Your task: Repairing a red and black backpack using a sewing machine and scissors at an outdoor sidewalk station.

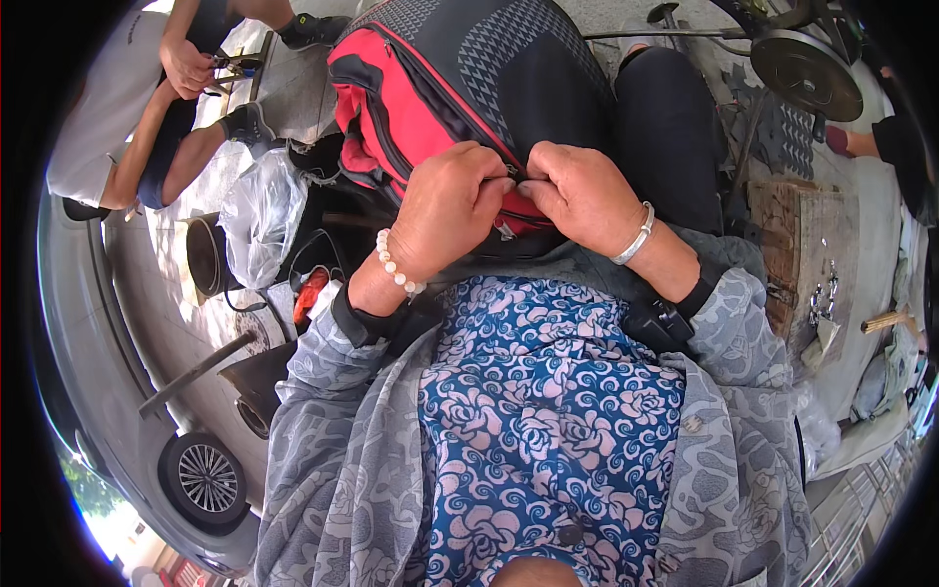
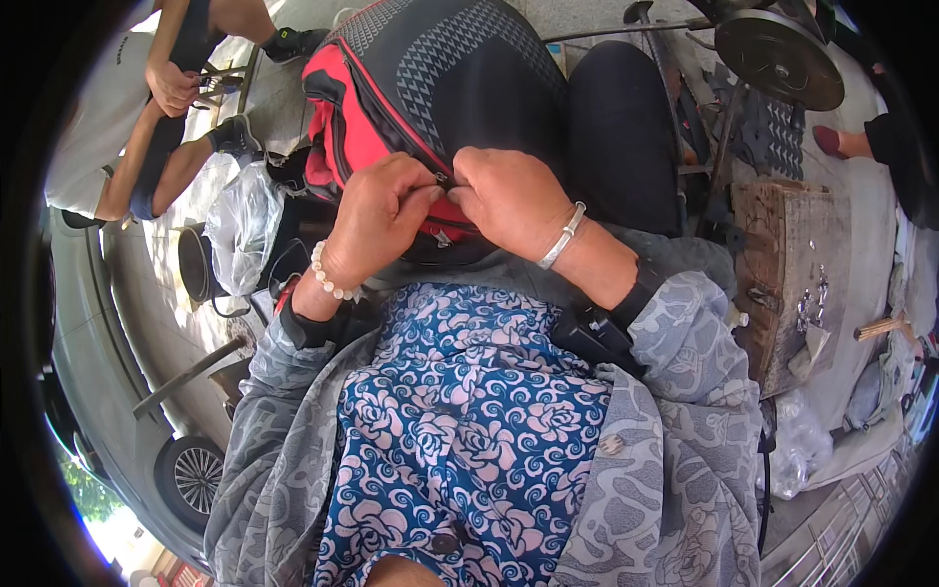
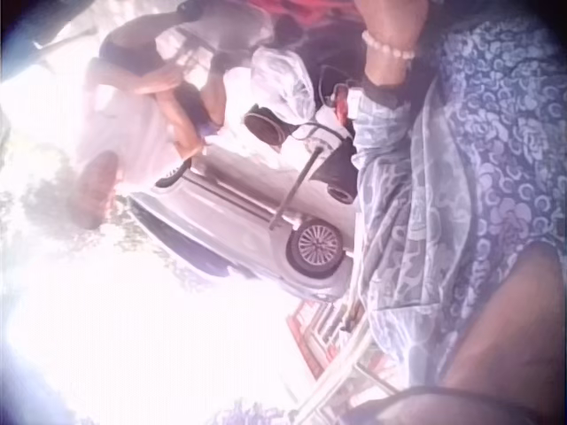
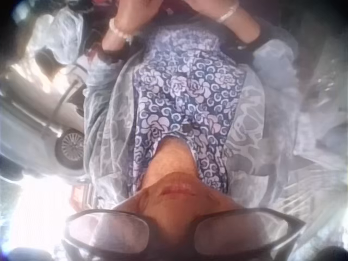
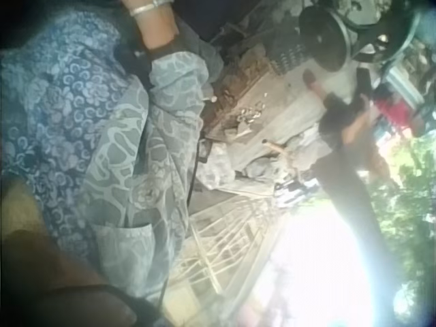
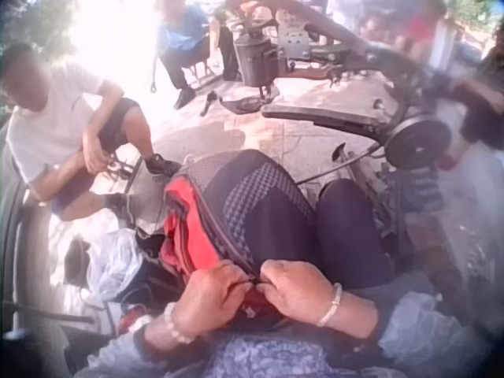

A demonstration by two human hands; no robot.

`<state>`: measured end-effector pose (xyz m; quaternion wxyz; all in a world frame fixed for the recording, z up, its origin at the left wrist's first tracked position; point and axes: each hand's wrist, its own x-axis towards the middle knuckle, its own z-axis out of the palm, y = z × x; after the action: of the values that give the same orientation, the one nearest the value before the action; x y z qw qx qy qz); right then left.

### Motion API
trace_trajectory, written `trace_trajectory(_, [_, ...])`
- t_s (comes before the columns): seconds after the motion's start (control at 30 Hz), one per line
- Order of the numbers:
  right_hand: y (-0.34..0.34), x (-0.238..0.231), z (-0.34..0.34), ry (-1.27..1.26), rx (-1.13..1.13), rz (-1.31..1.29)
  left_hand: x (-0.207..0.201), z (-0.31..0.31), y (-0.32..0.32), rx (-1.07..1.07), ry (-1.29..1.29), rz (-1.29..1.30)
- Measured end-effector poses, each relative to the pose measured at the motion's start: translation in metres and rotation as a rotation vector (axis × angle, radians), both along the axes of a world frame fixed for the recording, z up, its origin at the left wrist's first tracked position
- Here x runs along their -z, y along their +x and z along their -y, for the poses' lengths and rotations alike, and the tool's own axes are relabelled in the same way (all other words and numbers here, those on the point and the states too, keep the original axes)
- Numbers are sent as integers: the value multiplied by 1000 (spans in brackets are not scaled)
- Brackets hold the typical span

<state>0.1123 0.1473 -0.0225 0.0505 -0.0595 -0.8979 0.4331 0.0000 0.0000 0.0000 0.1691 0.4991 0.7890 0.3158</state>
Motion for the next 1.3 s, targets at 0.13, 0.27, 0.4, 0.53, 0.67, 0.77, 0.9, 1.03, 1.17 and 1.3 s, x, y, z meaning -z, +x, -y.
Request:
trace_trajectory(0.13, [2,1,-5,-152,9,10,3,3,-11,-160,91,114])
trace_trajectory(0.27, [-1,7,-7,-316,1,50,4,9,-24,-187,6,214])
trace_trajectory(0.4, [1,11,-6,-364,18,55,7,8,-22,-197,9,224])
trace_trajectory(0.53, [2,11,-5,-590,51,109,14,9,-17,-198,107,133])
trace_trajectory(0.67, [-2,0,-15,-675,65,295,14,8,-16,-205,120,109])
trace_trajectory(0.77, [-5,2,-18,-672,91,345,13,6,-14,-220,134,111])
trace_trajectory(0.9, [-5,-3,-12,-579,71,291,14,7,-11,-262,141,91])
trace_trajectory(1.03, [-3,0,-13,-430,24,184,18,7,-10,-284,163,89])
trace_trajectory(1.17, [-8,-4,-7,-183,-35,-29,21,6,-8,-292,169,50])
trace_trajectory(1.3, [-11,-10,-1,-100,-31,22,23,7,-8,-301,183,19])
